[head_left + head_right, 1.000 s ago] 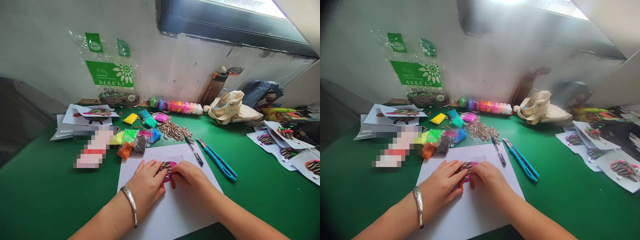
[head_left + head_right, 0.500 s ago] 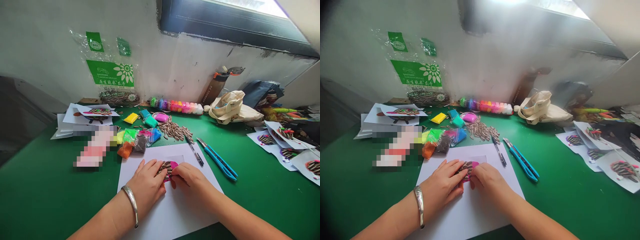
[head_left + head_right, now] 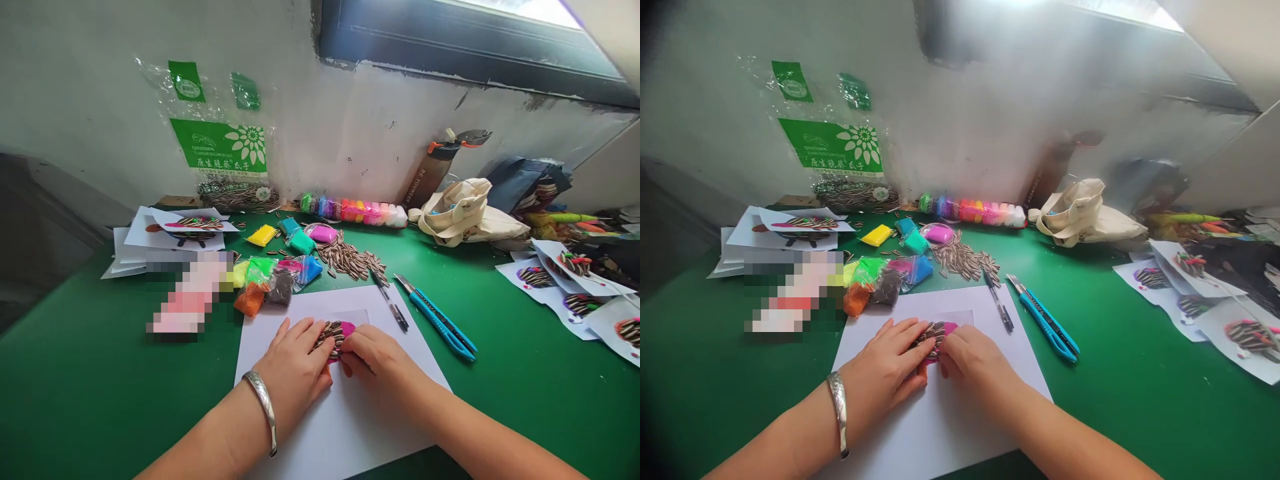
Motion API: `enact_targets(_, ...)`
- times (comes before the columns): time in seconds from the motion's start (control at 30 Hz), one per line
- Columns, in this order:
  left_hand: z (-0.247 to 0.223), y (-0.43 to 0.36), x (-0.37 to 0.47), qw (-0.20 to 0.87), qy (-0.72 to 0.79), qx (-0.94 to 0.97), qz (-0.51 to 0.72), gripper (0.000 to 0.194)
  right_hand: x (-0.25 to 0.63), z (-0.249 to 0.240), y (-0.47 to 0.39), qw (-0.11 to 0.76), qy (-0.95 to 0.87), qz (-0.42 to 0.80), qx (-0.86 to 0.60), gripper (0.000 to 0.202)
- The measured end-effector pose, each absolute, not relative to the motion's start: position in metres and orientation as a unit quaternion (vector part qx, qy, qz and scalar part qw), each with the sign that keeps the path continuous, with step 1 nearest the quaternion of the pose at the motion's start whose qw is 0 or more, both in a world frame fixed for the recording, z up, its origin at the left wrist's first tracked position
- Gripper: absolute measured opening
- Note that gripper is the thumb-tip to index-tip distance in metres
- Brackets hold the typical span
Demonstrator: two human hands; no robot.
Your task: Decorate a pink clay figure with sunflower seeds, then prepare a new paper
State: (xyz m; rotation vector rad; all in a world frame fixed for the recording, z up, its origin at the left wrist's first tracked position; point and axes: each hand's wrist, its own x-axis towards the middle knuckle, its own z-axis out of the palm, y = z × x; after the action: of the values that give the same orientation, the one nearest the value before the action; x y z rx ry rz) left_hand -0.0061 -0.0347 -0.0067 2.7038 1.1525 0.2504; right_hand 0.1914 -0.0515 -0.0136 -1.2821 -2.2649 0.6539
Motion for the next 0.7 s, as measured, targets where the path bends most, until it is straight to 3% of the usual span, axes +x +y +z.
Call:
enact_targets(0.13, -0.004, -0.035, -0.005, 0.103, 0.389, 0.912, 0.085, 0.039, 0.195, -0.006, -0.052, 0.222, -0.808, 0.250, -0.485, 0.014)
enact_targets(0.7, -0.004, -0.035, -0.004, 0.106, 0.392, 0.909, 0.092, 0.036, 0.194, -0.005, -0.049, 0.190, -0.810, 0.253, -0.494, 0.020)
